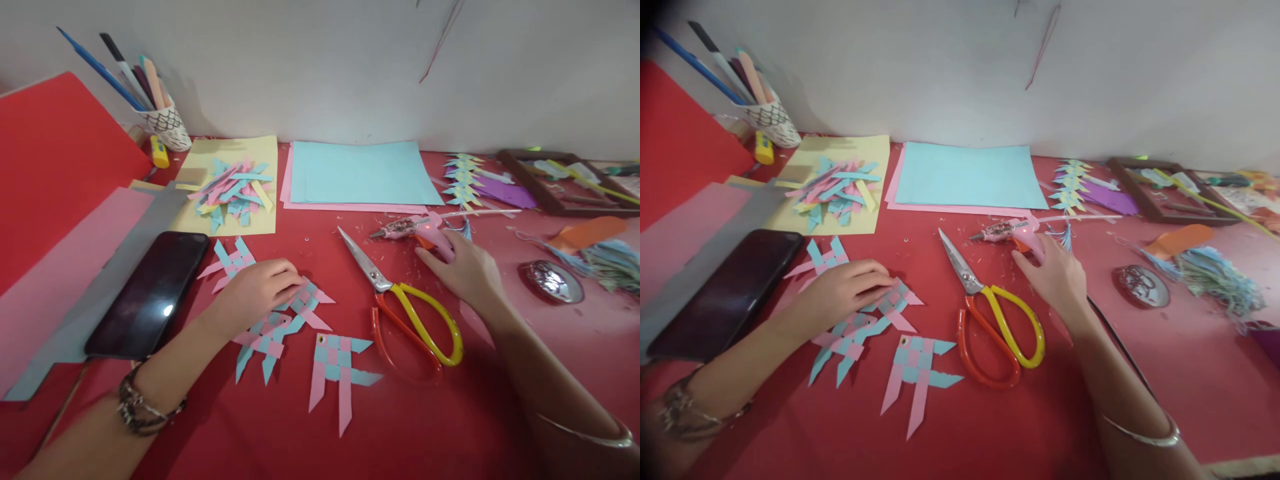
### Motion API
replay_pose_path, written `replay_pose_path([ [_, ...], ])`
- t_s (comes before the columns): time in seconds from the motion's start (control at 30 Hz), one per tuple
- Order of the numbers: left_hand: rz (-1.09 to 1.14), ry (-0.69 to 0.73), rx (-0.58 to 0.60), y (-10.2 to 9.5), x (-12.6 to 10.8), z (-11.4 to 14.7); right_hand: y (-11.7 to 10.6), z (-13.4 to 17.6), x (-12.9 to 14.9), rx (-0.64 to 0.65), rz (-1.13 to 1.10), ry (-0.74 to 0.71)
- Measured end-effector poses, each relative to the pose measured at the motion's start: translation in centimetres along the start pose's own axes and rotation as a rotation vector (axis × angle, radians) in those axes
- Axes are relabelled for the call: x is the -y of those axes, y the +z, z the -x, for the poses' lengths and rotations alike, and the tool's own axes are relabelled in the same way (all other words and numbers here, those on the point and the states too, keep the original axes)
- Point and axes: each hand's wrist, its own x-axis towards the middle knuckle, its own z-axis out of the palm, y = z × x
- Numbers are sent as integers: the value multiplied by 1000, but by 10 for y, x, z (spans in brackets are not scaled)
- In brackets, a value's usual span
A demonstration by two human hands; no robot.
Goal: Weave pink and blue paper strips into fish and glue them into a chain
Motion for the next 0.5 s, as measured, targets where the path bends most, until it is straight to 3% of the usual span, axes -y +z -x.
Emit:
replay_pose_path([
  [0.13,-106,56,54,-1,1,0,-1,0,1,18,-2,12],
  [0.23,-141,92,29,-2,0,0,-3,0,2,20,-16,-1],
  [0.5,-185,-16,-19,-3,-6,-2,-3,1,2,9,-22,-22],
])
